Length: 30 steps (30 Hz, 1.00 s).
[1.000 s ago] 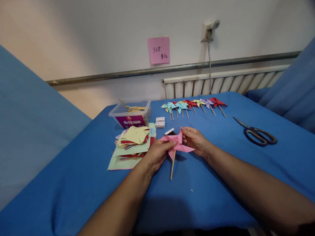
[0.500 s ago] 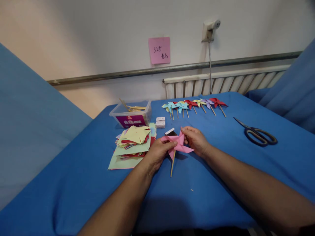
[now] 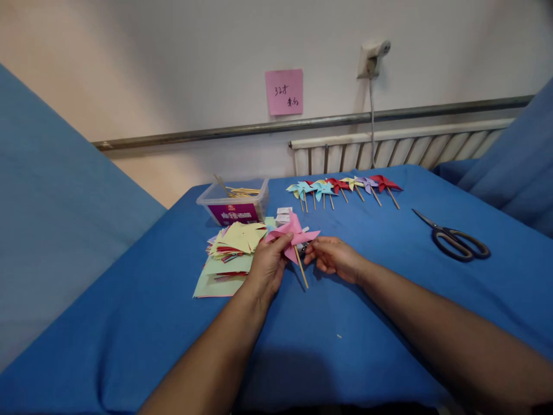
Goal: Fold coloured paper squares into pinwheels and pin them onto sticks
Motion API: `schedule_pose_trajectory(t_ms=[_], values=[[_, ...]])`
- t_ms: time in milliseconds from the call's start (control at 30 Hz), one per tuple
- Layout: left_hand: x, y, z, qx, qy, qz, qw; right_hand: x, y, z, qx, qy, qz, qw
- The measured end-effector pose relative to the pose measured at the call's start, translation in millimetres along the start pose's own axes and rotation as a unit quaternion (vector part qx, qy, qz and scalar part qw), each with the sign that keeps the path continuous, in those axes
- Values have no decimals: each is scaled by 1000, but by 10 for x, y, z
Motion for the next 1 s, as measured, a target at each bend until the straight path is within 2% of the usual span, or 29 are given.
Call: schedule_pose_trajectory(t_ms=[100, 200, 667, 867, 1000], values=[[-21, 10, 4, -20, 10, -19, 1000, -21, 53, -137, 65, 37, 9, 997], [-9, 17, -10, -21, 10, -25, 999, -45, 67, -217, 83, 67, 35, 994], [-11, 28, -42, 26, 0, -3, 1000, -71, -6, -192, 75, 63, 87, 991], [-53, 37, -55, 58, -6, -10, 998, -30, 2, -159, 44, 81, 107, 990], [-45, 42, -65, 58, -28, -7, 998, -11, 9, -144, 27, 88, 119, 989]])
Point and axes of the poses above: each hand's wrist, its own y-axis away from the middle knuckle, its own z-axis out of the back of the hand, x = y × z, the point moved 4 cm from there along -y, towards the middle knuckle, and after that the axes turned 2 degrees about y, right-handed, at the moved point
